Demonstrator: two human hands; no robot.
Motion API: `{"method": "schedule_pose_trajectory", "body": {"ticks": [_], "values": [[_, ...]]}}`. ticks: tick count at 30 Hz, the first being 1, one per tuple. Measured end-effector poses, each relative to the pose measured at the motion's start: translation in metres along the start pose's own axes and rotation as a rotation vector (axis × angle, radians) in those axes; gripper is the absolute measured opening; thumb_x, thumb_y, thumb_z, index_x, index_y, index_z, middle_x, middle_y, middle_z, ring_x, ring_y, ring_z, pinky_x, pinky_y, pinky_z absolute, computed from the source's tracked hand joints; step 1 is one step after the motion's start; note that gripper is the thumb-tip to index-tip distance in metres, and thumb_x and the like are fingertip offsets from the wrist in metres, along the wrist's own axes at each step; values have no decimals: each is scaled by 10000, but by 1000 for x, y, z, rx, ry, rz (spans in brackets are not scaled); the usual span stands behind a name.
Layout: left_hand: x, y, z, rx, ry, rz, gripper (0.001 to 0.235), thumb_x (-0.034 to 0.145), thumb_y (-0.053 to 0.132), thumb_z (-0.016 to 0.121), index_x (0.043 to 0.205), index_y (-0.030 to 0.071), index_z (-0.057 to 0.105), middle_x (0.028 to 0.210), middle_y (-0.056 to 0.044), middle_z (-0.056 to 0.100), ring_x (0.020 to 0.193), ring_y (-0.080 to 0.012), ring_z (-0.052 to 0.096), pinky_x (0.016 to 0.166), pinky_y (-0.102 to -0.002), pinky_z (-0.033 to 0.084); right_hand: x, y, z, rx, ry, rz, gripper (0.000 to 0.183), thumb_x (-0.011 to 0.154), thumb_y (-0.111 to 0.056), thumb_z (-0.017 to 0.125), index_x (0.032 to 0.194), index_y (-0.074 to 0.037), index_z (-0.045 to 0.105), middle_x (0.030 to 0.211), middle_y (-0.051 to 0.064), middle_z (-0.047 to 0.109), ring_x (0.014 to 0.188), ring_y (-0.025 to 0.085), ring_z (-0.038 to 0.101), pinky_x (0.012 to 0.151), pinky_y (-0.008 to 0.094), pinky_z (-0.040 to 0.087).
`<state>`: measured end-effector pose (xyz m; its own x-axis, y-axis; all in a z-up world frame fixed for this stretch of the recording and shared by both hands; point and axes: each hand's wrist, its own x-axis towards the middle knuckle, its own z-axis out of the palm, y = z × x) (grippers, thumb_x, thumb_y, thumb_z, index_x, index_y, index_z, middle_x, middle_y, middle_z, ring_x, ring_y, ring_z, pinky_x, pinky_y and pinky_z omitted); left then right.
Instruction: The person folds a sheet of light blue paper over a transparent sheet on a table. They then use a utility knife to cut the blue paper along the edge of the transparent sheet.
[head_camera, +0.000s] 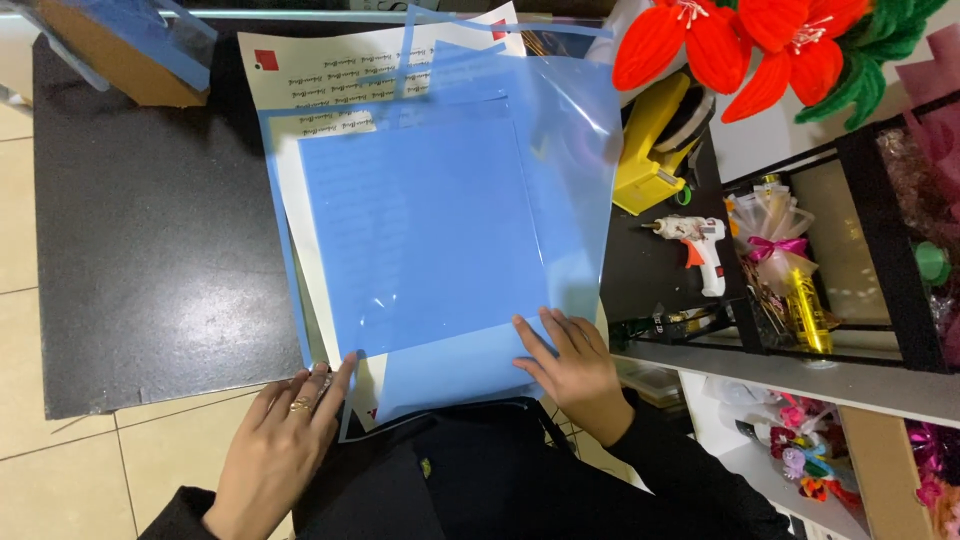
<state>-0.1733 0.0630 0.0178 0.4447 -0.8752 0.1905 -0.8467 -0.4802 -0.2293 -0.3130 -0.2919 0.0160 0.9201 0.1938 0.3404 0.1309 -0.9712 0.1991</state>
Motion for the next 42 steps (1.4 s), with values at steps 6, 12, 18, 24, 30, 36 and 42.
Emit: {"method": "schedule_pose_trajectory", "body": {"ticks": [6,12,18,24,30,36,42], "values": [[2,-11,15,46,-40,74,547,950,40,558,1494,91,534,1226,-5,726,1042,-147,712,967,-311,546,3,16,10,166,12,-27,439,953,-180,789,1361,-87,656,1103,143,710,988,285,701,1013,439,573],[9,-28,13,4,-102,51,666,870,-99,594,1436,250,569,1245,91,664,591,-77,616,612,-240,547,13,40,21,130,-145,-246,421,908,160,574,1285,-7,657,895,55,562,782,214,507,1055,449,510],[2,-32,22,-17,-162,85,801,774,-63,676,1474,286,505,1446,64,619,589,-58,664,532,-216,569,20,49,26,255,-73,-303,217,948,-8,733,1155,23,673,1222,179,676,1174,299,623,1051,438,526],[-1,-27,19,51,-188,144,835,750,-113,653,1491,232,484,1497,30,569,584,-64,604,551,-232,563,6,56,44,235,-140,-408,368,944,56,676,1309,52,627,1353,217,652,1306,342,602,1072,422,551],[3,-32,24,74,-198,160,779,813,-46,661,1521,212,462,1422,53,626,607,-53,647,564,-209,573,7,56,40,300,-143,-381,428,935,63,692,1350,56,589,1342,238,644,1292,382,616,1027,451,575],[9,-40,25,-124,-224,164,785,753,-93,660,1467,190,501,1393,5,640,591,-80,709,538,-262,617,11,45,41,175,-152,-400,473,941,34,688,1398,47,566,1347,224,651,1270,340,644,1029,422,589],[9,-30,28,-22,-149,139,606,838,28,692,1413,173,567,1296,27,709,675,-55,710,586,-232,611,21,31,38,72,-96,-346,438,886,56,751,1302,-13,633,1143,237,707,1107,326,727,832,378,657]]}}
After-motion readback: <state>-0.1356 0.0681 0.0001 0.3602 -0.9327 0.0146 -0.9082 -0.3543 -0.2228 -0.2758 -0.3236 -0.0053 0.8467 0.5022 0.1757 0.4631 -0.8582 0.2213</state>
